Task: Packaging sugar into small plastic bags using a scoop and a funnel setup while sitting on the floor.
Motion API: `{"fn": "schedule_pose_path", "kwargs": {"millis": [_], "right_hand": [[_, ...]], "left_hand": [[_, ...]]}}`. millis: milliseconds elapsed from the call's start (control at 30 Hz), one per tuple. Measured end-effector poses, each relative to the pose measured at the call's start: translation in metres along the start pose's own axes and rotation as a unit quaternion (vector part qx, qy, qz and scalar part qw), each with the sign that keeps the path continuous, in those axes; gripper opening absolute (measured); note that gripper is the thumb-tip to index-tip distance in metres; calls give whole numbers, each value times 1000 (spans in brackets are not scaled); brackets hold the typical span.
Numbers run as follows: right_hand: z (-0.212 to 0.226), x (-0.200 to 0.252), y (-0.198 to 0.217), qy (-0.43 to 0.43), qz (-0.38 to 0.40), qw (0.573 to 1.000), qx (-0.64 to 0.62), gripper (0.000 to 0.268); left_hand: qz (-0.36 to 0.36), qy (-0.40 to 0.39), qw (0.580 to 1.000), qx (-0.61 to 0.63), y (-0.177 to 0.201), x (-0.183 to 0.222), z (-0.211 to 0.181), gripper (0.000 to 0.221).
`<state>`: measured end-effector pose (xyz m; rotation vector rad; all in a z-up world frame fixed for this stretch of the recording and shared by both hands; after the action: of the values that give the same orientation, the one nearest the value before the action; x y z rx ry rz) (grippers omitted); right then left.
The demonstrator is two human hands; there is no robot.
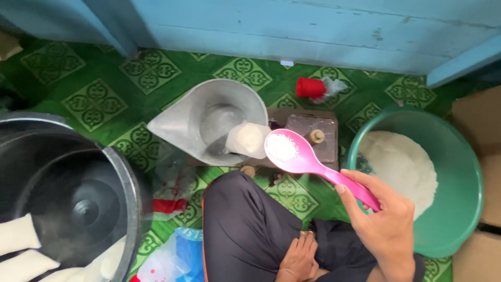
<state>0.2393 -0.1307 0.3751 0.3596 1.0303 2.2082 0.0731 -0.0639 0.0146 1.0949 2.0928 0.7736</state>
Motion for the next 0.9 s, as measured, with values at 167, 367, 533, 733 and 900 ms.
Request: {"fn": "schedule_pose_path", "kwargs": {"millis": [167,367,533,733,900], "right_hand": [[23,-7,-14,8,35,999,18,23],[38,-14,-27,25,46,996,73,24],[48,-16,-30,25,34,994,96,22],[72,-11,-34,103,3,981,167,25],[88,-1,-40,168,-29,965,198,23]], "left_hand": [[21,-7,999,41,1,-1,-1,60],[-10,-5,1000,20,-10,1,4,55],[-37,-22,998,-41,0,-2,1,48],[-62,-47,992,-96,8,-4,-3,48],[-71,-34,993,-83,3,-2,0,51]]}}
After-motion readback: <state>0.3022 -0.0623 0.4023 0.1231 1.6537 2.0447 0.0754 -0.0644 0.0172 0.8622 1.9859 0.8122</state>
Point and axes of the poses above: each hand's wrist, its own x-axis away from the middle knuckle, its own y-axis out of the back of the hand, z = x × y, the point moved 10 cm from there along -x, towards the middle knuckle, and after that the axes turned 12 degrees about -y, right-handed, at the moved point
